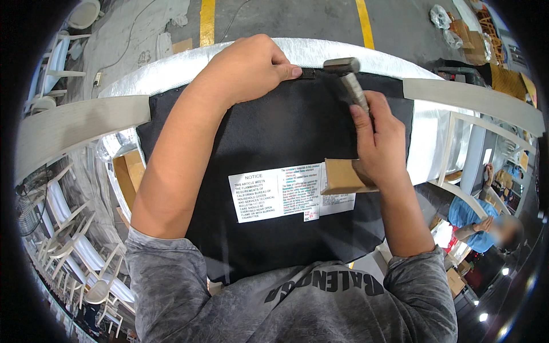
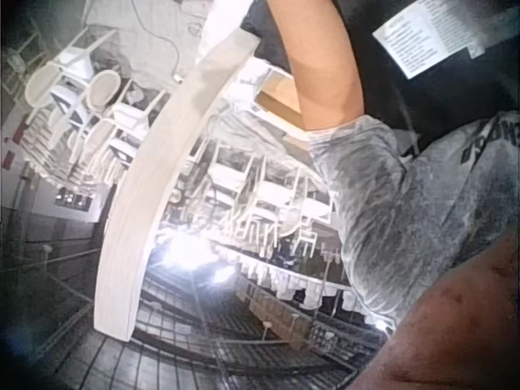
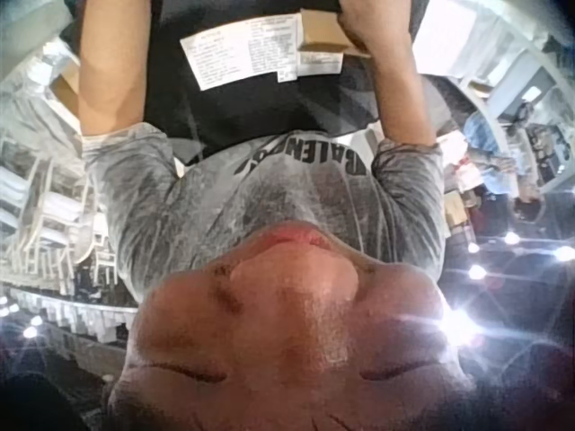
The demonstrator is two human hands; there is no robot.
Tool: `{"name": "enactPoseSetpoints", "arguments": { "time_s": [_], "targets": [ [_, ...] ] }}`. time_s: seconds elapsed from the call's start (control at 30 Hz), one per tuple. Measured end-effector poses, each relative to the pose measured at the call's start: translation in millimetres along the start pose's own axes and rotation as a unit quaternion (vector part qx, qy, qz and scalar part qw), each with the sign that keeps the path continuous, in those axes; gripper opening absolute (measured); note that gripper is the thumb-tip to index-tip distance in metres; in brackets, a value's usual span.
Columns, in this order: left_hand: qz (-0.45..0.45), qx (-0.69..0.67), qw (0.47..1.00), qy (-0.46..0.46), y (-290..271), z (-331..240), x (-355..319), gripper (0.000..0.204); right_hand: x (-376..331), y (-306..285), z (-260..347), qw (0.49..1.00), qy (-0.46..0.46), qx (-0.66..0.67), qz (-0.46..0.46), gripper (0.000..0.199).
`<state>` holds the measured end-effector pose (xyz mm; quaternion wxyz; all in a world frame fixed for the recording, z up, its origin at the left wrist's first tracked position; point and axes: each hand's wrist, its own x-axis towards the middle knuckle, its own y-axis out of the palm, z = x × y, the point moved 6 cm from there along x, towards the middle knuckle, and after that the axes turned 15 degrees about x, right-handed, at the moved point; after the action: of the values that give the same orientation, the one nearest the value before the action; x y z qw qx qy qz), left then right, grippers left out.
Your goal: The person hammers metal fasteners into the underside of a chair seat using a hammer and a small wooden block. They repeatedly flip the chair to access different sides and continue securing fasteners along the edges.
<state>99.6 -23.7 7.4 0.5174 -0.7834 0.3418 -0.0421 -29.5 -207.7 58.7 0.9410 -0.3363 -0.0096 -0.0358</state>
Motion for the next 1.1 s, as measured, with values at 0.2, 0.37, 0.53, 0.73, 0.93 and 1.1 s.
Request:
{"name": "enactPoseSetpoints", "arguments": {
  "time_s": [0.2,0.37,0.53,0.73,0.93,1.1],
  "targets": [
    [-0.016,-0.002,1.000,-0.001,2.8,-0.9,-0.1,0.026,4.2,1.5,-4.0,0.998,0.060,0.023,0.011,0.023],
    [-0.023,-0.043,0.998,0.033,2.7,-4.8,1.7,0.027,7.7,-0.8,-3.8,0.999,-0.003,-0.038,0.000,0.019],
    [-0.005,-0.037,0.999,0.019,2.4,-1.9,-0.3,0.027,-0.8,-10.0,-0.1,0.988,0.038,-0.110,0.098,0.020],
    [-0.017,0.000,1.000,0.009,3.6,-6.0,-0.7,0.029,45.3,-4.9,31.0,0.994,-0.077,-0.037,0.073,0.013],
    [-0.015,-0.002,1.000,0.015,3.2,-4.3,0.5,0.030,79.5,31.2,26.5,0.980,-0.131,-0.052,0.142,0.011],
    [-0.031,-0.002,0.999,0.013,4.0,-1.9,0.0,0.030,84.3,35.2,25.9,0.977,-0.122,-0.045,0.168,0.012]
  ]
}}
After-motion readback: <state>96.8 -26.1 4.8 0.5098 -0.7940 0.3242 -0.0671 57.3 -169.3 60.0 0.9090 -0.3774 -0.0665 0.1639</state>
